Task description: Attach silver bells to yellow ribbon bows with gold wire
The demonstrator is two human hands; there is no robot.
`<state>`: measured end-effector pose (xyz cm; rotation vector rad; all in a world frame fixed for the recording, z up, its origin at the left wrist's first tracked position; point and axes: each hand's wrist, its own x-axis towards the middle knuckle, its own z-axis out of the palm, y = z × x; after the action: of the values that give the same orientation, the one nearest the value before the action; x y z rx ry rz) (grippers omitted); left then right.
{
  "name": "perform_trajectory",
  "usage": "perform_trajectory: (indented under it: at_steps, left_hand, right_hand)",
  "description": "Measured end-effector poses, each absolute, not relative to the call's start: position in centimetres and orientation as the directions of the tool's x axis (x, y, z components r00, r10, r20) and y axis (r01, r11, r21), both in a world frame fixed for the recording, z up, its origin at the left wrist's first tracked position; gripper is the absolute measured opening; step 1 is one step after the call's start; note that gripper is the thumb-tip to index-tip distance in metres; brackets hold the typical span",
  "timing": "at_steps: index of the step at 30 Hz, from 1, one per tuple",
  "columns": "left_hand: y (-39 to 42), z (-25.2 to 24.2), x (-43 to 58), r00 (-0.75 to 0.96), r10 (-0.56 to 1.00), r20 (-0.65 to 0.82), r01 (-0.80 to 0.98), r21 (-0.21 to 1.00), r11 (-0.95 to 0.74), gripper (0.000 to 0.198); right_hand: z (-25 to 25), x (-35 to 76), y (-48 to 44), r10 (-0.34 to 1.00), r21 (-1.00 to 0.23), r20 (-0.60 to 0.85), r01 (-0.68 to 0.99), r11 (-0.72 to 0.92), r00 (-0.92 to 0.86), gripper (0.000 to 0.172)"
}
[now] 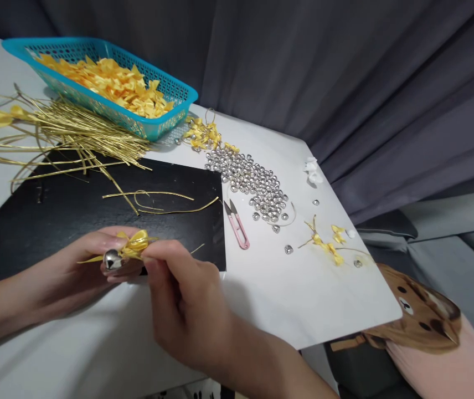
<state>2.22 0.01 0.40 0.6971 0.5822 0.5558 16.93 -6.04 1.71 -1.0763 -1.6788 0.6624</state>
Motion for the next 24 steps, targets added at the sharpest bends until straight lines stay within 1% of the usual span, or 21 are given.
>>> perform_trajectory:
  at_steps: [5, 9, 13, 17, 21, 24]
  left_hand:
    - [0.02, 0.74, 2.34, 0.702, 0.635, -0.321, -0.249, 0.725, 0.642, 0.022]
    - [0.04, 0.65, 2.32, 0.695, 0.637, -0.334, -0.252, 0.716, 0.651, 0.021]
    - [-0.07, 0.71, 2.29, 0.683, 0.639, -0.354, -0.256, 0.703, 0.664, 0.02]
    - [-0.16, 0.94, 2.38, 0.639, 0.654, -0.406, -0.249, 0.695, 0.674, 0.017]
    - [-0.22, 0.95, 2.48, 0.616, 0.654, -0.439, -0.265, 0.666, 0.697, 0.015]
    - [-0.25, 0.91, 2.48, 0.649, 0.637, -0.417, -0.273, 0.654, 0.706, 0.015]
  right_hand:
    - [1.8, 16.84, -6.08, 0.899, -0.83, 0.424, 0.351, 0.434, -0.11, 0.017]
    - [1.91, 16.71, -6.08, 0.895, -0.835, 0.429, 0.326, 0.443, -0.118, 0.02]
    - [1.95, 16.63, -6.12, 0.902, -0.844, 0.419, 0.32, 0.43, -0.105, 0.018]
    - [1.82, 16.61, -6.21, 0.909, -0.852, 0.409, 0.322, 0.414, -0.087, 0.016]
    - [1.58, 16.55, -6.25, 0.912, -0.872, 0.4, 0.27, 0.409, -0.091, 0.016]
    - [1.4, 16.43, -6.28, 0.917, -0.883, 0.391, 0.248, 0.398, -0.079, 0.015]
